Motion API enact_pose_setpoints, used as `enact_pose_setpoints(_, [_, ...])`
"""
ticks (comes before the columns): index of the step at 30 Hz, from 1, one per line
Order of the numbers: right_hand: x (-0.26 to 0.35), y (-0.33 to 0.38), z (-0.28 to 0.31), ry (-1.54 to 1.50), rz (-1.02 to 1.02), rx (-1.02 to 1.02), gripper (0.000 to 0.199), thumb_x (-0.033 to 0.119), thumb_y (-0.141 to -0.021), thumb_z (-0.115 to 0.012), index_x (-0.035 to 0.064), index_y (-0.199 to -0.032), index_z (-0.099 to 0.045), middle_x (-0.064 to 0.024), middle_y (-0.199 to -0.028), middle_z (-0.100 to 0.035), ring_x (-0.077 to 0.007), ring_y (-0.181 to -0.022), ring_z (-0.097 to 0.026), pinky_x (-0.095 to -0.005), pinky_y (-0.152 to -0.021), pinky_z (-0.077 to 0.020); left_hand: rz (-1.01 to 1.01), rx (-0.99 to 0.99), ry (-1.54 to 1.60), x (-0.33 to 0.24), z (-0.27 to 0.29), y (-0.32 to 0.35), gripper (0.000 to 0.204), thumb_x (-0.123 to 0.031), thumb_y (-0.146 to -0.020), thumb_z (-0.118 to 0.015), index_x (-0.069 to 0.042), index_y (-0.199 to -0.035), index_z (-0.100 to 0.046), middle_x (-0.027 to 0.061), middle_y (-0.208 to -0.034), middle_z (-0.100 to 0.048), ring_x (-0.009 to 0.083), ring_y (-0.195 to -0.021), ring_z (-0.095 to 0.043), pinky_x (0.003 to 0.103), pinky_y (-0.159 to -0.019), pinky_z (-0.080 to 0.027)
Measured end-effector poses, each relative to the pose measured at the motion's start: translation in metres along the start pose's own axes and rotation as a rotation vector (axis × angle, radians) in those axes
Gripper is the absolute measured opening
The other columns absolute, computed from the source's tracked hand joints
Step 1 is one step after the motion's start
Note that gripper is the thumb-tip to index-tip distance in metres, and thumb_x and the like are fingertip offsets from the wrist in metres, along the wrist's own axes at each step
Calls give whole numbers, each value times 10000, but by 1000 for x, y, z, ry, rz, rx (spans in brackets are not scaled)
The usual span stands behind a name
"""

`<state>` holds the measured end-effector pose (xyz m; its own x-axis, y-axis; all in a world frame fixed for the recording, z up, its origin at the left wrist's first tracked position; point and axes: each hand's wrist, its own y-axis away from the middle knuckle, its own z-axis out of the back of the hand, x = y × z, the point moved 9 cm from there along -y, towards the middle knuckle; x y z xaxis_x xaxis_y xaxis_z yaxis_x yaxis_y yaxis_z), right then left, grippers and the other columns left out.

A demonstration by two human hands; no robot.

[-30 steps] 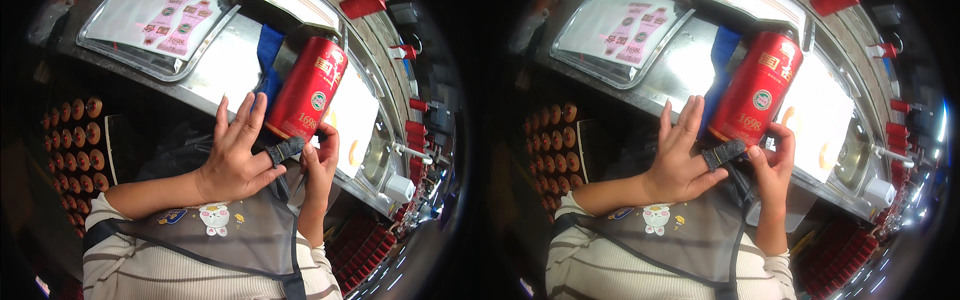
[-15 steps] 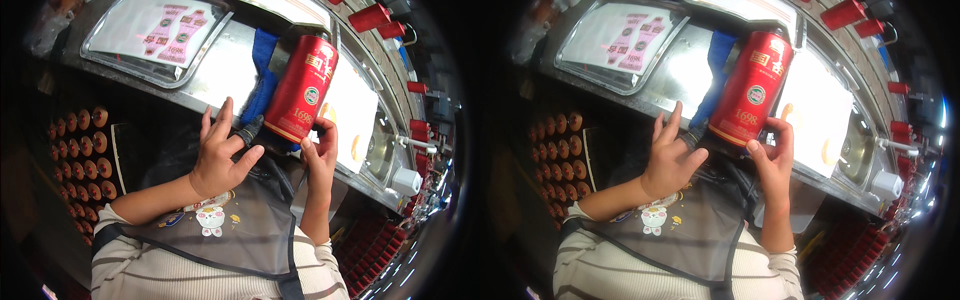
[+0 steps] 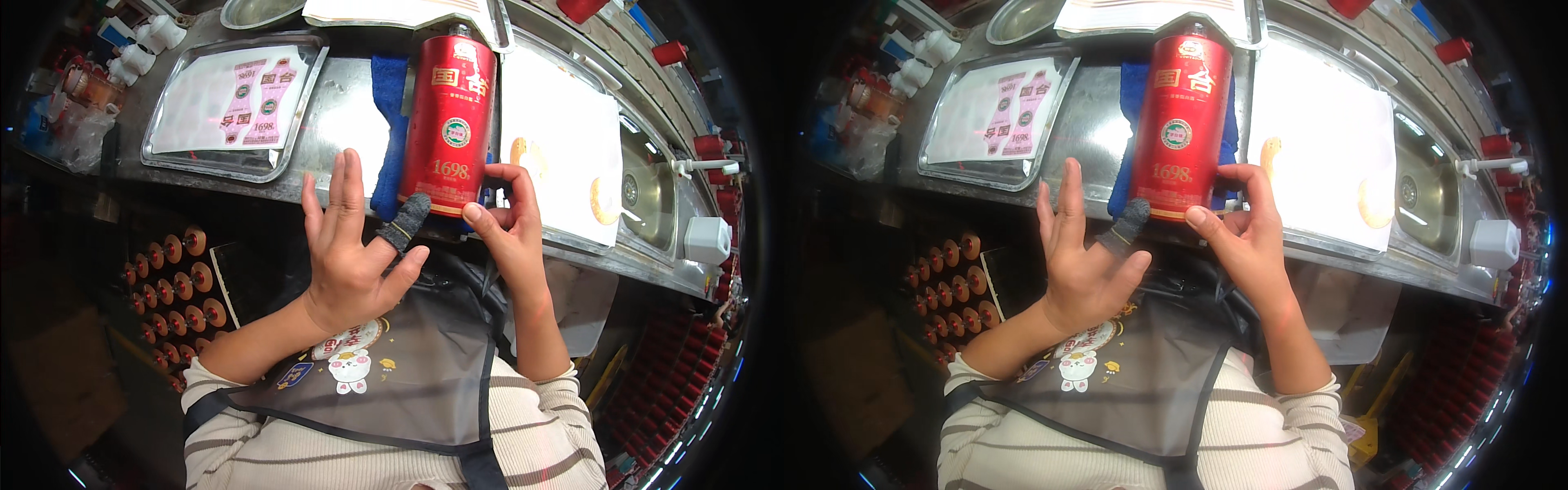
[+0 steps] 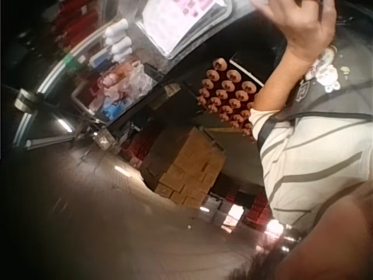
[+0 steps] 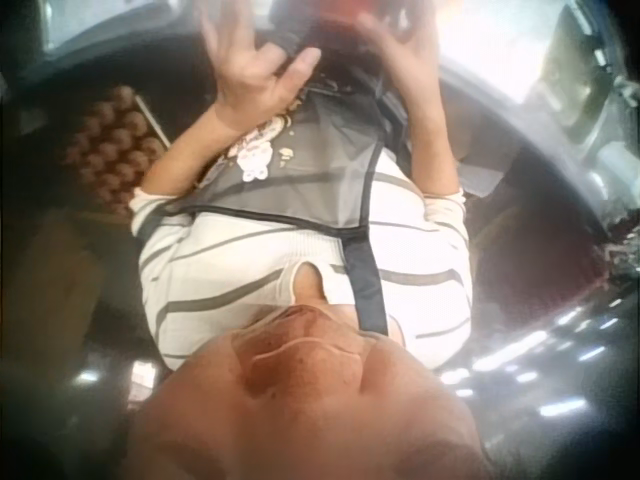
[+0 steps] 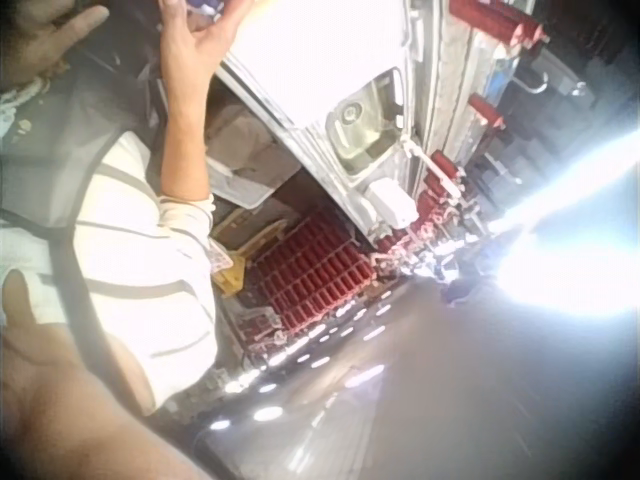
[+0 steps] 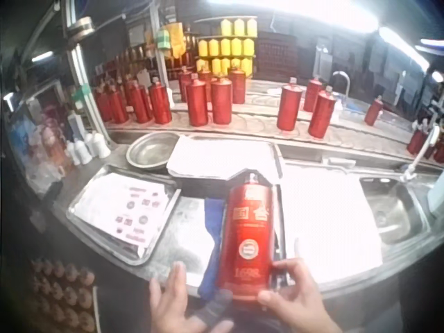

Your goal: The person applies a gold foil seal to the neck of a red bottle, then places a red paper label on the bottle body and smooths it. The person repeats the process on a second bottle, handling the seal and label by hand.

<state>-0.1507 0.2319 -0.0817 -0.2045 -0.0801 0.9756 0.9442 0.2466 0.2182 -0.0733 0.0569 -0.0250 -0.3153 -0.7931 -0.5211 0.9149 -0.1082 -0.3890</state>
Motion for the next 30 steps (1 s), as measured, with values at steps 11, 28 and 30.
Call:
enact_pose_setpoints(11, [0, -2, 2, -70, 62, 86, 405, 40, -941, -631, 5, -1311, -469, -75, -1190, -549, -30, -775, -589, -186, -656, -467, -296, 118, -218, -47, -13, -37, 315, -269, -672, -786, -63, -906, -741, 331, -1482, -413, 534, -1343, -420, 758, -1048, -230])
enact_pose_setpoints(28, [0, 3, 23, 224, -66, 97, 109, 59, -844, -711, 41, -856, -604, 15, -951, -472, 14, -639, -447, -156, -580, -344, -67, 2, 140, 23, -20, -10, 551, -161, -702, -866, 46, -1176, -678, 270, -1460, -488, 391, -1331, -518, 620, -1136, -251])
enact_pose_setpoints(30, [-4, 5, 26, 100, -195, 165, 130, 72, -854, -710, 46, -850, -584, 42, -889, -476, 22, -662, -437, -155, -593, -332, -85, 26, 110, 25, -17, 5, 487, -138, -722, -856, 35, -1150, -698, 274, -1422, -527, 384, -1342, -512, 616, -1140, -256])
